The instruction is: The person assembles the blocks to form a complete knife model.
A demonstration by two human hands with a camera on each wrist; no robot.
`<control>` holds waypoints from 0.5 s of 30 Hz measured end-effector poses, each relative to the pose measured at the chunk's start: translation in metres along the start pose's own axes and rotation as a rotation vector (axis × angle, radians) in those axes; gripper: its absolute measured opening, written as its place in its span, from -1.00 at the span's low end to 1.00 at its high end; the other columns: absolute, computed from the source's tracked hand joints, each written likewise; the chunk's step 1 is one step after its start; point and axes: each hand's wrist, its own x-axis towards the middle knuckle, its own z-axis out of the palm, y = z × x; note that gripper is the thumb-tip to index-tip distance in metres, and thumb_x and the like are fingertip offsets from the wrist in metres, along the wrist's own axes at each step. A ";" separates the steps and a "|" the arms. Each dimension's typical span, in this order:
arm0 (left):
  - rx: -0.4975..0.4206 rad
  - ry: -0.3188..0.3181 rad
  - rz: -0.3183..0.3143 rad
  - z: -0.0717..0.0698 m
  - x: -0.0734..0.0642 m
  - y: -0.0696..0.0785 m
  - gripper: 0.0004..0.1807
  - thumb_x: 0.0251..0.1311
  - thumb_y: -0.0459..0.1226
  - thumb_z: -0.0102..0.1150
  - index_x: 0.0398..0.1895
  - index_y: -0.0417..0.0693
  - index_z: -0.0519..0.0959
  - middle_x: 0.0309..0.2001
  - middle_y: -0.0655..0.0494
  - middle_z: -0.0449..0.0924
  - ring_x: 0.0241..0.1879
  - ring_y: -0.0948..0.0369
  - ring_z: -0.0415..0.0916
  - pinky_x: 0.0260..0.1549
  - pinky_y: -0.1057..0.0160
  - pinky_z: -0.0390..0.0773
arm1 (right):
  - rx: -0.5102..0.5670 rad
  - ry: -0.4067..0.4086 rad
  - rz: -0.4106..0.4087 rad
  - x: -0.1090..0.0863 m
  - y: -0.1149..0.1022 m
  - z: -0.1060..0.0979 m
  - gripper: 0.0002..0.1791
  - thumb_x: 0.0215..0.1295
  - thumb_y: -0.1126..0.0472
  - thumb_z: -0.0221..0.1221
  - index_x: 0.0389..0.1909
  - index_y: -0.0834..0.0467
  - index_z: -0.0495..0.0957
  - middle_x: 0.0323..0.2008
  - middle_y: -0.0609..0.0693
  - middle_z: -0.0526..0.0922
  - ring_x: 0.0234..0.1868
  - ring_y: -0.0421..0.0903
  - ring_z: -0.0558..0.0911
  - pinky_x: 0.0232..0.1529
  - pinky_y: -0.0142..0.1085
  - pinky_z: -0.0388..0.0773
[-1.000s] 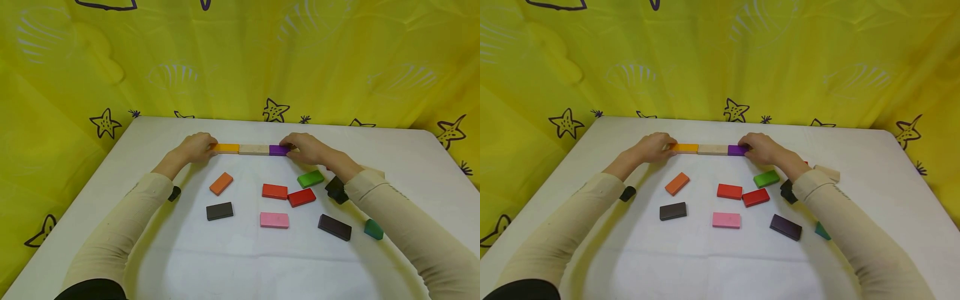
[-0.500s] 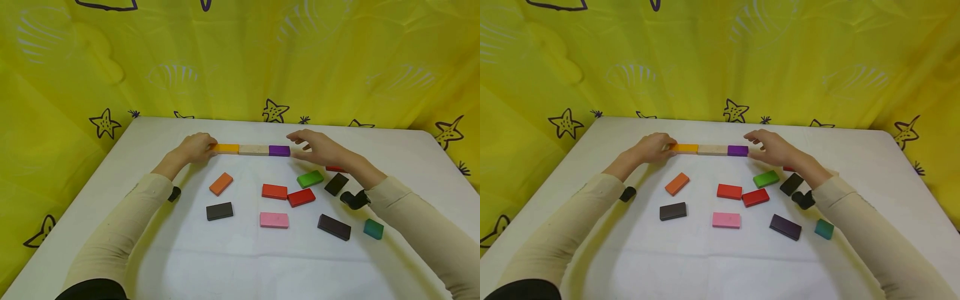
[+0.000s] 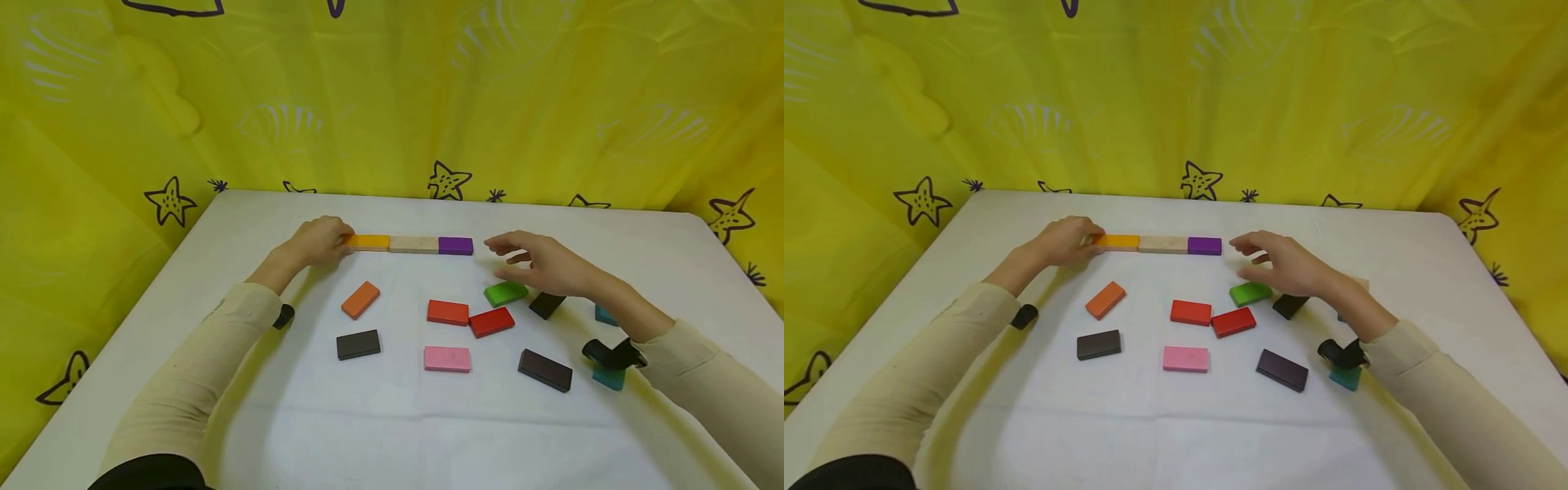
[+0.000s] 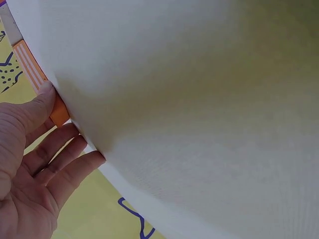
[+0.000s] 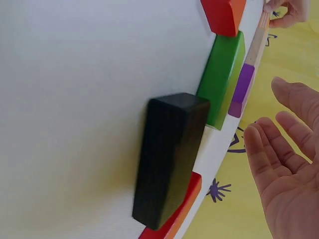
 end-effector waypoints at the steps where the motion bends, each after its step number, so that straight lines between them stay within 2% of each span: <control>1: -0.002 0.000 0.000 0.000 0.000 0.000 -0.64 0.38 -0.25 0.26 0.14 -0.28 0.63 -0.04 -0.14 0.64 -0.12 -0.01 0.48 -0.05 -0.05 0.54 | 0.002 0.001 -0.004 -0.003 0.000 0.001 -0.42 0.42 0.22 0.28 0.38 0.30 0.40 0.30 0.25 0.52 0.29 0.21 0.52 0.23 0.16 0.47; 10: 0.000 0.002 0.008 0.001 0.001 0.000 -0.66 0.38 -0.26 0.26 0.12 -0.27 0.64 -0.06 -0.13 0.64 -0.13 -0.02 0.48 -0.08 -0.05 0.54 | 0.004 -0.004 0.011 -0.022 0.008 0.006 -0.45 0.37 0.22 0.33 0.32 0.28 0.46 0.25 0.21 0.58 0.20 0.17 0.59 0.20 0.16 0.50; 15: 0.002 0.002 0.007 0.002 0.001 0.000 -0.66 0.38 -0.25 0.25 0.12 -0.26 0.65 -0.05 -0.13 0.64 -0.12 -0.02 0.48 -0.09 -0.05 0.54 | 0.002 0.005 -0.005 -0.029 0.015 0.006 -0.50 0.32 0.23 0.37 0.24 0.28 0.52 0.18 0.15 0.62 0.13 0.13 0.61 0.16 0.09 0.55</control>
